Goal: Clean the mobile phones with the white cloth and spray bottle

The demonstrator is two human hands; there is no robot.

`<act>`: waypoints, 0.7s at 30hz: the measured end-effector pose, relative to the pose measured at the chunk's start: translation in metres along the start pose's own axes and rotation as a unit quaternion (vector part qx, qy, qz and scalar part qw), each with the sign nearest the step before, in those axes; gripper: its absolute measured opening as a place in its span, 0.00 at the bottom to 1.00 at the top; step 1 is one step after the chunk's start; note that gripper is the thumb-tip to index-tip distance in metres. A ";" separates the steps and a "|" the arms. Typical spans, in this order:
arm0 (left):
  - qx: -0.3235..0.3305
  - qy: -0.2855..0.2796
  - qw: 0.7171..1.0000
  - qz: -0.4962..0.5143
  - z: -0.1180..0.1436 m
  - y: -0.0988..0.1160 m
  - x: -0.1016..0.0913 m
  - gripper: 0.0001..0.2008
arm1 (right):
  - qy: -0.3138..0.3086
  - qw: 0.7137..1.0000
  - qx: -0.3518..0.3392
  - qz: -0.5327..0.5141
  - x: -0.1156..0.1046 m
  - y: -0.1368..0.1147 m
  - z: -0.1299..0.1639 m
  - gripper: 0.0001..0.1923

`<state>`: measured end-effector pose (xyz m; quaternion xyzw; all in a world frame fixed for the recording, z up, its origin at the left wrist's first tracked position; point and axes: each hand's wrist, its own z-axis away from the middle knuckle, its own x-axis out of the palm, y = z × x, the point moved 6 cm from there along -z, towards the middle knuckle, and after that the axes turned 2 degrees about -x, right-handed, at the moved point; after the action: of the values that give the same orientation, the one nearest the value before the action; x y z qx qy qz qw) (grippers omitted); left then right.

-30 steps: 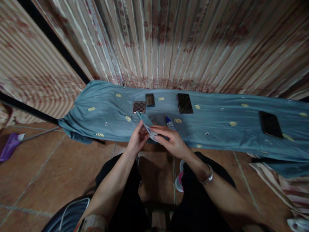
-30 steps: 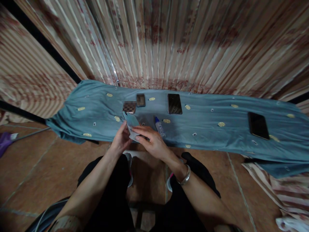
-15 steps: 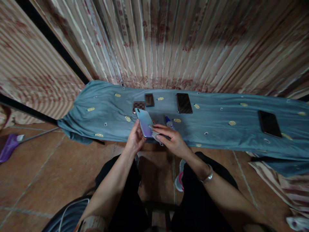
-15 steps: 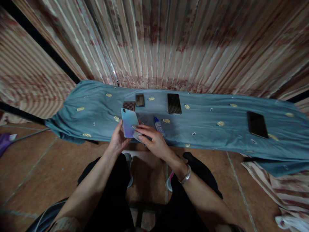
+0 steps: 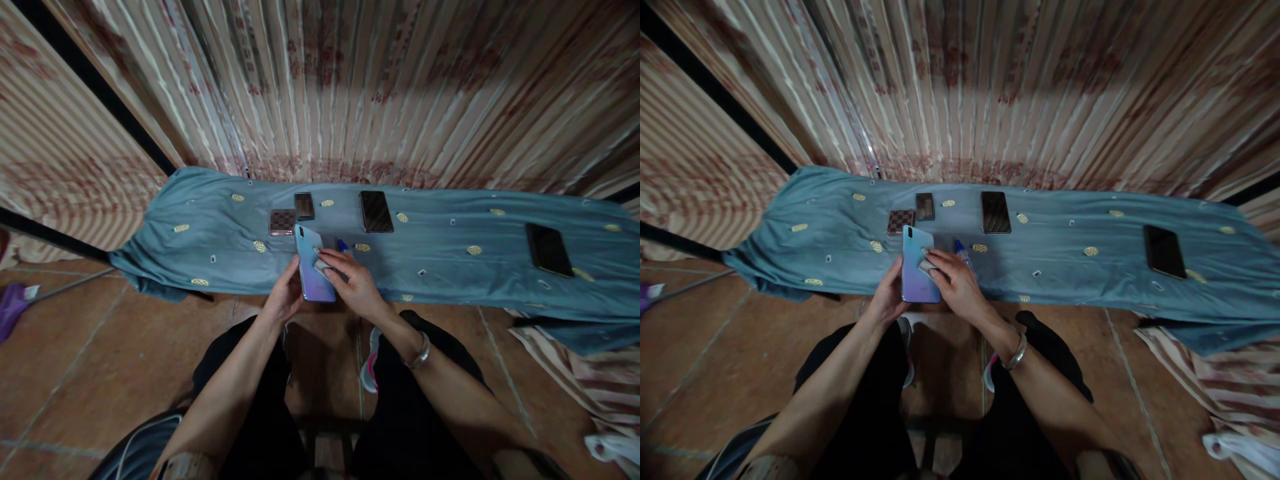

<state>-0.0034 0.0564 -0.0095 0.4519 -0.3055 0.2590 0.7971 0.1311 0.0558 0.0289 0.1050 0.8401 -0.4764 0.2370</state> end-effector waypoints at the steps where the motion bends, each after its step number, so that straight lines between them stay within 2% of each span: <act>1: -0.005 -0.005 1.000 -0.002 0.000 -0.002 0.000 0.16 | 0.001 1.000 -0.006 0.010 0.000 0.000 -0.001 0.19; 7: -0.041 -0.029 0.998 -0.024 0.001 -0.018 0.000 0.16 | 0.012 0.999 -0.024 0.039 -0.003 0.002 -0.005 0.21; 15: -0.081 -0.065 0.993 -0.059 0.002 -0.033 0.001 0.17 | 0.013 0.999 -0.002 0.044 -0.008 0.016 -0.011 0.23; 21: -0.081 -0.078 0.991 -0.069 0.002 -0.034 0.001 0.19 | 0.012 0.999 0.035 0.031 -0.008 0.029 -0.015 0.24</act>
<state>0.0202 0.0395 -0.0276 0.4248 -0.3549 0.1422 0.8206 0.1451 0.0841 0.0181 0.1448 0.8222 -0.4965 0.2377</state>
